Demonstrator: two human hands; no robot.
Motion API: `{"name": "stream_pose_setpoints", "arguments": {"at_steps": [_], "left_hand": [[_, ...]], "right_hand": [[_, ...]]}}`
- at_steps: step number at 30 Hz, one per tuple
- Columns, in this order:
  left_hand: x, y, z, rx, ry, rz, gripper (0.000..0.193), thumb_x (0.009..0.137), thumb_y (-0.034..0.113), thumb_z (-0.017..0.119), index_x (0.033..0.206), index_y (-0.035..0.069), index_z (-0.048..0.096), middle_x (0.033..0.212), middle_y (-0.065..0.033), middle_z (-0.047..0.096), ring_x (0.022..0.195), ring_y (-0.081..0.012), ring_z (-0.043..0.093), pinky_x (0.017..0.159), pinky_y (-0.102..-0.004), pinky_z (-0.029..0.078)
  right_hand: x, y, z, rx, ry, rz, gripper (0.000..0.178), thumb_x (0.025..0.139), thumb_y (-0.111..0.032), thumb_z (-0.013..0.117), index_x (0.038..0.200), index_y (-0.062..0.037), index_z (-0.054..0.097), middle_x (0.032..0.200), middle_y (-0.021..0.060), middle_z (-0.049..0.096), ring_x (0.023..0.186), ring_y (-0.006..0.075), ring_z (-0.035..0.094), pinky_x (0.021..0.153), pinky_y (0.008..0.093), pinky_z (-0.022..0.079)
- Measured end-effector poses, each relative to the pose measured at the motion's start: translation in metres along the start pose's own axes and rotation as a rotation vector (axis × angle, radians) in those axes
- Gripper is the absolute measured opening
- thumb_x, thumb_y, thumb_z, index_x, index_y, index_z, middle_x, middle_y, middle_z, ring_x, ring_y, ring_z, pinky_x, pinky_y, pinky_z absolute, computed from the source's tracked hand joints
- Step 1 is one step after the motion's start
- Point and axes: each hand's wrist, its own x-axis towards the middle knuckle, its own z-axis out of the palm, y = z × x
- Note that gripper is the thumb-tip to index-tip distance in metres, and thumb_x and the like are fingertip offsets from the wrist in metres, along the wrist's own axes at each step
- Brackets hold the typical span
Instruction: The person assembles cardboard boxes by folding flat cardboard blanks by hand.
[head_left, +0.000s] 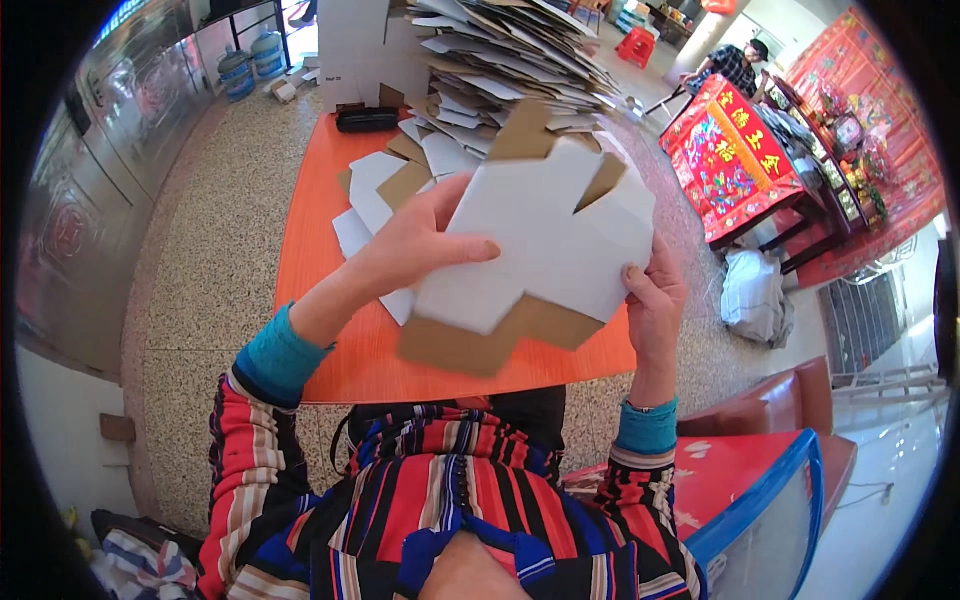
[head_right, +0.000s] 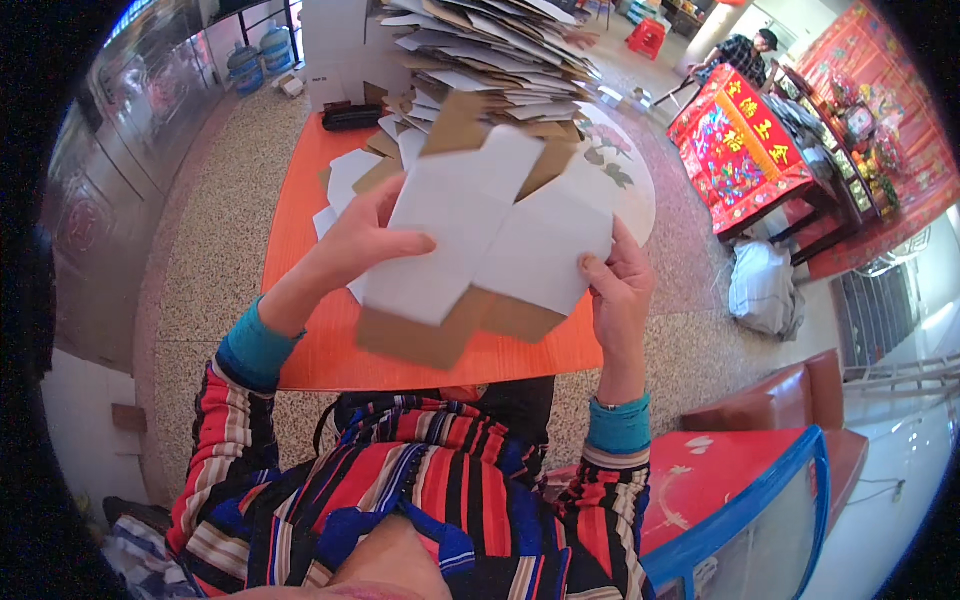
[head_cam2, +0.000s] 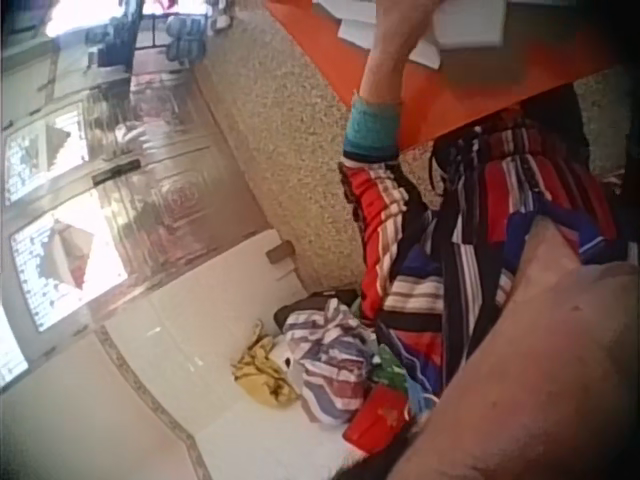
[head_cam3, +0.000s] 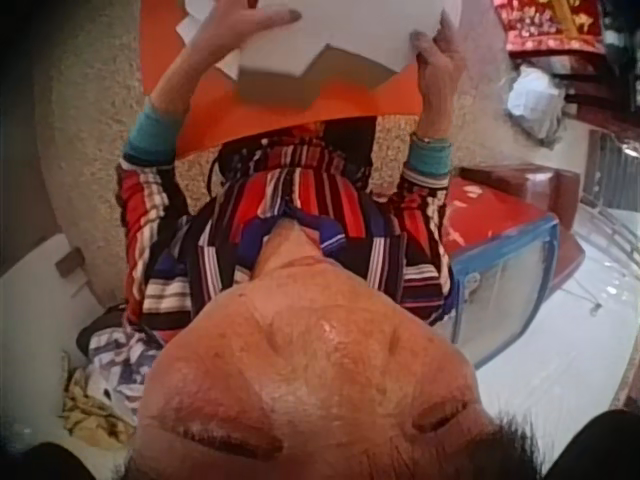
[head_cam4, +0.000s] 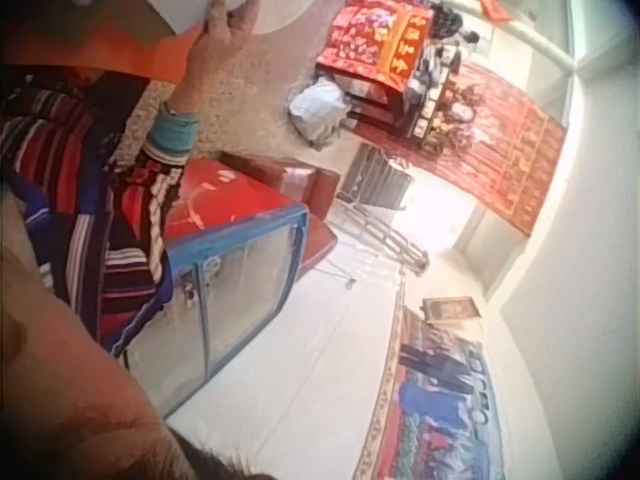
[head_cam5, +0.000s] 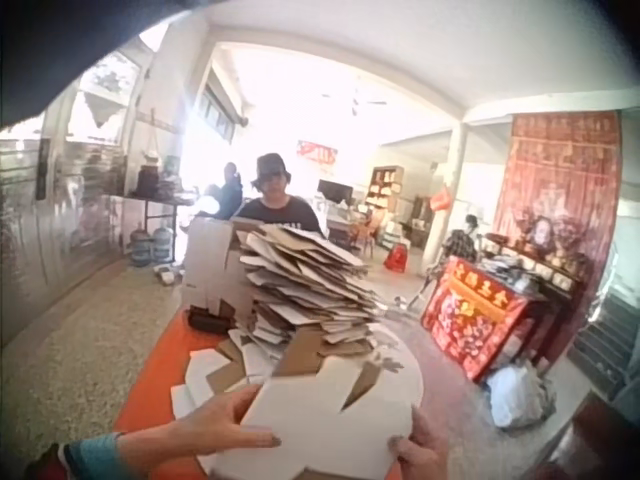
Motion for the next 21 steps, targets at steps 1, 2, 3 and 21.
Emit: {"name": "stream_pose_setpoints", "arguments": {"at_steps": [1, 2, 3, 21], "left_hand": [[0.001, 0.002, 0.004, -0.298, -0.110, -0.249, 0.050, 0.081, 0.016, 0.072, 0.125, -0.001, 0.055, 0.110, -0.0100, 0.065, 0.096, -0.0207, 0.062, 0.086, -0.0301, 0.049], [0.002, 0.000, 0.009, -0.292, -0.122, -0.258, 0.050, 0.081, 0.016, 0.072, 0.125, -0.001, 0.055, 0.110, -0.0100, 0.065, 0.096, -0.0207, 0.062, 0.086, -0.0301, 0.049], [0.001, -0.003, 0.015, -0.316, -0.139, -0.279, 0.049, 0.083, 0.016, 0.070, 0.126, -0.001, 0.054, 0.110, -0.0101, 0.065, 0.097, -0.0195, 0.061, 0.085, -0.0292, 0.049], [0.002, -0.001, 0.067, -0.634, -0.246, -0.082, 0.047, 0.097, 0.021, 0.050, 0.143, 0.010, 0.046, 0.132, -0.0049, 0.055, 0.110, -0.0143, 0.053, 0.092, -0.0270, 0.044]], "right_hand": [[-0.005, 0.000, -0.003, -0.003, -0.039, 0.010, 0.053, 0.083, 0.003, 0.056, 0.136, 0.0014, 0.048, 0.126, 0.0155, 0.057, 0.098, 0.0205, 0.059, 0.087, 0.0263, 0.048], [-0.008, 0.001, -0.005, 0.003, -0.025, 0.011, 0.053, 0.083, 0.003, 0.056, 0.136, 0.0014, 0.048, 0.126, 0.0155, 0.057, 0.098, 0.0205, 0.059, 0.087, 0.0263, 0.048], [-0.009, 0.003, -0.004, -0.121, -0.015, -0.041, 0.052, 0.082, 0.002, 0.057, 0.134, 0.0000, 0.050, 0.128, 0.0157, 0.055, 0.102, 0.0216, 0.057, 0.089, 0.0278, 0.047], [-0.027, -0.005, 0.034, -0.682, -0.180, -0.463, 0.027, 0.069, -0.008, 0.073, 0.090, -0.0067, 0.057, 0.137, 0.0164, 0.040, 0.126, 0.0348, 0.037, 0.102, 0.0446, 0.034]]}}
